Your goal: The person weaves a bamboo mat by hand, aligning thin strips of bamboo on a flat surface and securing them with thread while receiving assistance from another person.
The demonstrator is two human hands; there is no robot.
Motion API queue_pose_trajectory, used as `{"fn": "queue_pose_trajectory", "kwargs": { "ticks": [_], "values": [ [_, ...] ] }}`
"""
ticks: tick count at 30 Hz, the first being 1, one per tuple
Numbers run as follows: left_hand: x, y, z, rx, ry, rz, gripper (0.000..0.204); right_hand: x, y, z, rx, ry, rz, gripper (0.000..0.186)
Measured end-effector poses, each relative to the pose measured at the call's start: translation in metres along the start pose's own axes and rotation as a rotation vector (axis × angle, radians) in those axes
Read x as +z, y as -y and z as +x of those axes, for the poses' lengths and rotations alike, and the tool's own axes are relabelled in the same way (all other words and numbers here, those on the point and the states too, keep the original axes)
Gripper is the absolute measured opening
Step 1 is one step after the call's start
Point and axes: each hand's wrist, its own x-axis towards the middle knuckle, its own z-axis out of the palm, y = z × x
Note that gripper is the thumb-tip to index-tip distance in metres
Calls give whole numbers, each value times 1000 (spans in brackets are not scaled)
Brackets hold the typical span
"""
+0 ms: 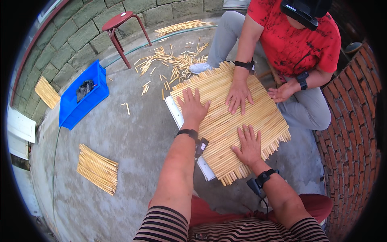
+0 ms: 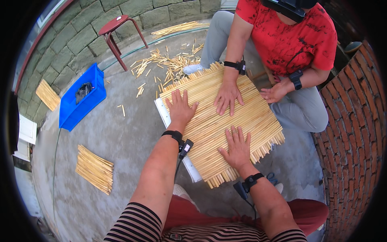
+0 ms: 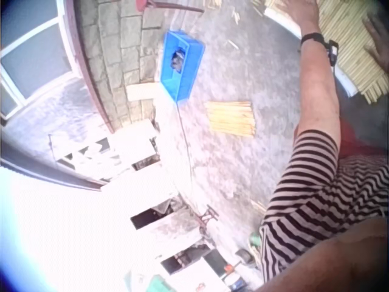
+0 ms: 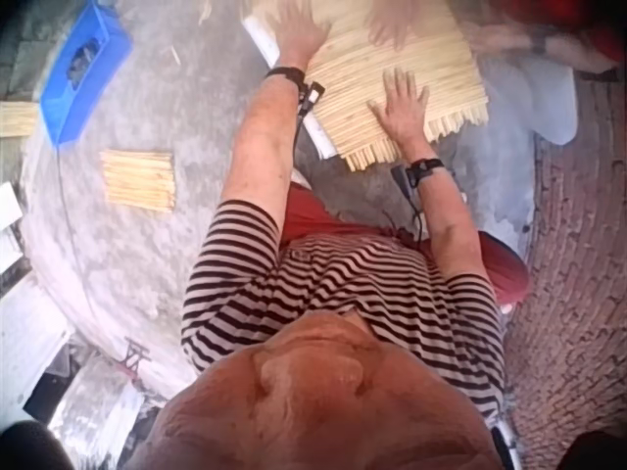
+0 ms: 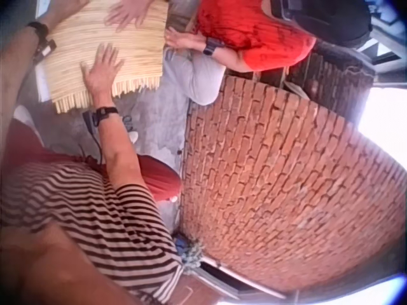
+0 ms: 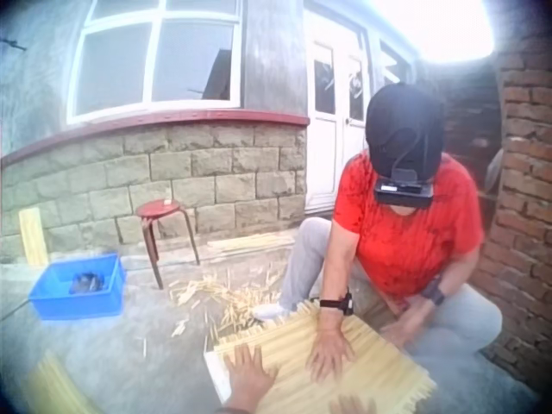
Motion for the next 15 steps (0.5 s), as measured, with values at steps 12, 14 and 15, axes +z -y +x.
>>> {"fn": "queue_pose_trajectory", "kwargs": {
  "ticks": [12,14,15],
  "values": [
    [-2,-4,0,-18,12,56,85,-3,-1,-3,9,12,-27,86],
    [-4,-4,0,-18,21,51,85,-4,0,-3,1,7,-51,87],
    [-4,-4,0,-18,19,54,85,-3,0,-3,4,8,-48,86]
  ]
}}
